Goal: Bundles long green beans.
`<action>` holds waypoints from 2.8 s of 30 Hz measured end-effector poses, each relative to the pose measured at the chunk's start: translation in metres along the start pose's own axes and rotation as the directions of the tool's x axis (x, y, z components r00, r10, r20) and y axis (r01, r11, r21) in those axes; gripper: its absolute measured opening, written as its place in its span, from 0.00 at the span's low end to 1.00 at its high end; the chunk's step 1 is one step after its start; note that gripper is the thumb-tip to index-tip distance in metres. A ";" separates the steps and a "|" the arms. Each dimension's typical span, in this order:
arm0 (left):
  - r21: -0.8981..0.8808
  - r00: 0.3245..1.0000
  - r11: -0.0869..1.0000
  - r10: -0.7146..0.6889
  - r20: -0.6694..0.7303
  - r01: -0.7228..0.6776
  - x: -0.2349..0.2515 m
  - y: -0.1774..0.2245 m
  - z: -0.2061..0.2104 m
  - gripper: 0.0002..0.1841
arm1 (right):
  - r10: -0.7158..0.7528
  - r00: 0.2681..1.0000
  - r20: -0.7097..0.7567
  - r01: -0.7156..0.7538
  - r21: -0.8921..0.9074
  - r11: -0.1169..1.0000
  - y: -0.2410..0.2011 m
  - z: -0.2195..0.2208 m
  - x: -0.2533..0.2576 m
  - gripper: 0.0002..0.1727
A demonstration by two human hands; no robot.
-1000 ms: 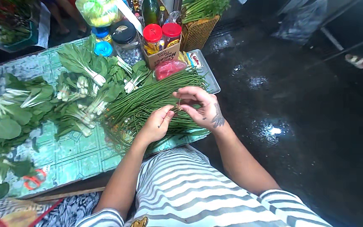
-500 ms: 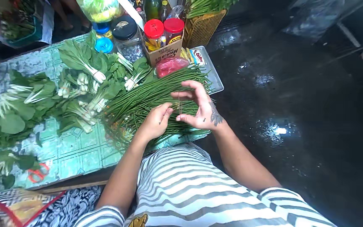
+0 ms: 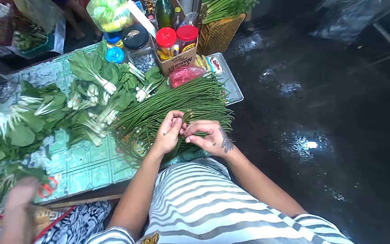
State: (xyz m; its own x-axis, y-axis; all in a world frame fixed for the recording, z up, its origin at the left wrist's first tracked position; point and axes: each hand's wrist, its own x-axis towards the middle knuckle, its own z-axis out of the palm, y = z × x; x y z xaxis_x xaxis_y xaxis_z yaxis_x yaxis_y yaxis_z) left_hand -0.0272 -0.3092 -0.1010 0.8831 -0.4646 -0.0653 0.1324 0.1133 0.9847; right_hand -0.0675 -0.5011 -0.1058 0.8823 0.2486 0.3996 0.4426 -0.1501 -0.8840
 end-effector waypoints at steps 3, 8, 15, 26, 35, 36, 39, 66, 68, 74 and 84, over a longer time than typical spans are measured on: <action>-0.161 0.993 0.986 0.010 -0.122 -0.030 0.002 -0.006 0.005 0.13 | -0.061 0.998 -0.032 0.068 0.340 0.938 0.012 0.008 -0.011 0.08; -0.479 0.984 0.865 0.086 -0.156 -0.152 0.001 -0.011 0.015 0.11 | 0.171 0.974 -0.148 0.054 0.886 0.460 0.017 0.025 -0.019 0.12; 0.071 0.935 0.934 0.352 -0.033 -0.349 0.005 -0.012 0.007 0.07 | 0.209 0.971 -0.115 -0.054 0.747 0.663 0.003 0.006 0.016 0.24; -0.501 0.985 0.861 -0.007 -0.174 -0.083 0.001 -0.011 0.020 0.11 | 0.045 0.984 -0.170 0.045 0.489 0.871 0.027 0.010 0.002 0.06; -0.047 0.936 0.942 0.322 -0.142 -0.331 0.002 -0.005 0.010 0.13 | 0.265 0.962 -0.066 -0.110 0.796 0.595 0.007 0.017 0.032 0.24; 0.086 0.920 0.930 0.366 -0.140 -0.357 0.001 -0.001 0.008 0.12 | 0.233 0.969 -0.088 -0.100 0.719 0.688 0.004 0.012 0.036 0.20; 0.439 0.877 0.808 0.473 -0.083 -0.394 -0.002 0.010 0.003 0.09 | 0.155 0.982 -0.103 -0.089 0.469 0.879 0.000 -0.005 0.044 0.12; -0.103 0.983 0.978 0.177 -0.047 -0.181 0.009 0.023 0.009 0.09 | 0.089 0.964 -0.249 -0.055 0.143 0.988 -0.038 -0.019 0.054 0.08; -0.203 0.992 0.971 0.116 -0.041 -0.122 0.009 0.026 0.010 0.07 | 0.061 0.955 -0.290 -0.010 0.176 0.984 -0.038 -0.012 0.058 0.14; -0.417 0.979 0.887 0.200 -0.046 -0.200 0.006 0.089 -0.012 0.22 | 0.133 0.954 0.267 -0.243 0.439 0.865 0.006 0.052 0.027 0.44; -0.416 0.665 0.528 0.483 -0.570 -0.740 -0.056 0.131 -0.150 0.30 | 0.165 0.857 0.488 -0.255 0.124 0.959 -0.003 -0.011 0.058 0.16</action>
State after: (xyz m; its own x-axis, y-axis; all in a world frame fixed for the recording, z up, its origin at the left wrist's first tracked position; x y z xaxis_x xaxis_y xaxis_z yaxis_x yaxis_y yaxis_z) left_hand 0.0077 -0.1369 0.0072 0.9074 0.2464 0.3403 -0.3967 0.7693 0.5007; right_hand -0.0156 -0.4969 -0.0776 0.7515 0.6550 0.0788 0.1797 -0.0883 -0.9797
